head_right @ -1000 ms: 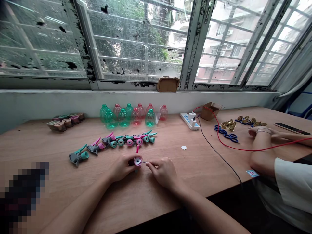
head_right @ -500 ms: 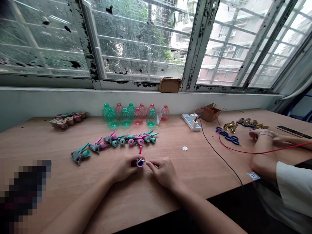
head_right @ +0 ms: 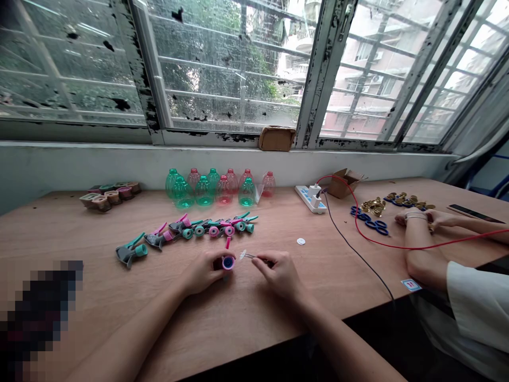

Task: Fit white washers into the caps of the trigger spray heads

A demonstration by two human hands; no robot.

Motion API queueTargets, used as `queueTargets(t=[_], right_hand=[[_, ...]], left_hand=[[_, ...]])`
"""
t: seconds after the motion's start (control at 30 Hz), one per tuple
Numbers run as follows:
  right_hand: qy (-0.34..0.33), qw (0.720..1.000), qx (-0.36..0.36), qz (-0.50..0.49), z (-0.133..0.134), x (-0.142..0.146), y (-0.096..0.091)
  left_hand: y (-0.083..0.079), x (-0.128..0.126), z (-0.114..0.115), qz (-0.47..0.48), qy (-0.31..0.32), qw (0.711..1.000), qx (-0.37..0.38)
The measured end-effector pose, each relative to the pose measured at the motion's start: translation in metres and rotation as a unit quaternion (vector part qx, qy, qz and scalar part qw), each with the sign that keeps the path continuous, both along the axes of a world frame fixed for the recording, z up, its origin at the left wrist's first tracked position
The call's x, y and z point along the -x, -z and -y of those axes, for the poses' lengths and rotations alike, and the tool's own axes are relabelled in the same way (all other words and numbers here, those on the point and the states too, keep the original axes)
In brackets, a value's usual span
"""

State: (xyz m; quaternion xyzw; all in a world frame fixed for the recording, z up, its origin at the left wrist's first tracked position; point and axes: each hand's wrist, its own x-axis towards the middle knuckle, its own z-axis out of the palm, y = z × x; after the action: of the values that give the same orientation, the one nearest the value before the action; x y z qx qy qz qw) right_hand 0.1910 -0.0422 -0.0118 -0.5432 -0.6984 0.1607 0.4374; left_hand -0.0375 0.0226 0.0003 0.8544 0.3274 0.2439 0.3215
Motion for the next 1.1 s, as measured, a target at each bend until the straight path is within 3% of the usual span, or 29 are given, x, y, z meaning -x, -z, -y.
queueTargets(t=[0.07, 0.17, 0.33, 0.47, 0.67, 0.77, 0.87, 0.97, 1.1], right_hand=[[0.029, 0.999, 0.012, 0.037, -0.004, -0.029, -0.005], [0.086, 0.980, 0.054, 0.173, -0.013, -0.084, -0.017], [0.185, 0.889, 0.141, 0.394, -0.029, -0.153, -0.039], [0.186, 0.842, 0.181, 0.472, -0.038, -0.162, -0.047], [0.154, 0.825, 0.199, 0.506, -0.045, -0.152, -0.050], [0.174, 0.840, 0.180, 0.482, -0.048, -0.148, -0.051], [0.166, 0.894, 0.131, 0.395, -0.053, -0.129, -0.049], [0.101, 0.951, 0.085, 0.279, -0.061, -0.091, -0.040], [0.047, 0.987, 0.034, 0.147, -0.070, -0.032, -0.015]], left_hand=[[0.000, 0.000, 0.000, 0.001, 0.003, 1.000, -0.005], [0.000, -0.001, 0.001, -0.004, 0.001, 1.000, -0.020], [-0.002, -0.001, 0.002, -0.020, -0.003, 0.999, -0.032], [-0.003, -0.001, 0.002, -0.023, -0.002, 0.999, -0.037], [-0.004, -0.001, 0.001, -0.020, -0.001, 0.999, -0.034], [-0.004, -0.001, 0.002, -0.027, -0.001, 0.999, -0.031], [-0.002, 0.000, 0.002, -0.026, -0.010, 0.999, -0.034], [-0.002, 0.000, 0.001, -0.022, -0.033, 0.997, -0.068], [-0.015, 0.012, -0.009, -0.024, -0.119, 0.975, -0.188]])
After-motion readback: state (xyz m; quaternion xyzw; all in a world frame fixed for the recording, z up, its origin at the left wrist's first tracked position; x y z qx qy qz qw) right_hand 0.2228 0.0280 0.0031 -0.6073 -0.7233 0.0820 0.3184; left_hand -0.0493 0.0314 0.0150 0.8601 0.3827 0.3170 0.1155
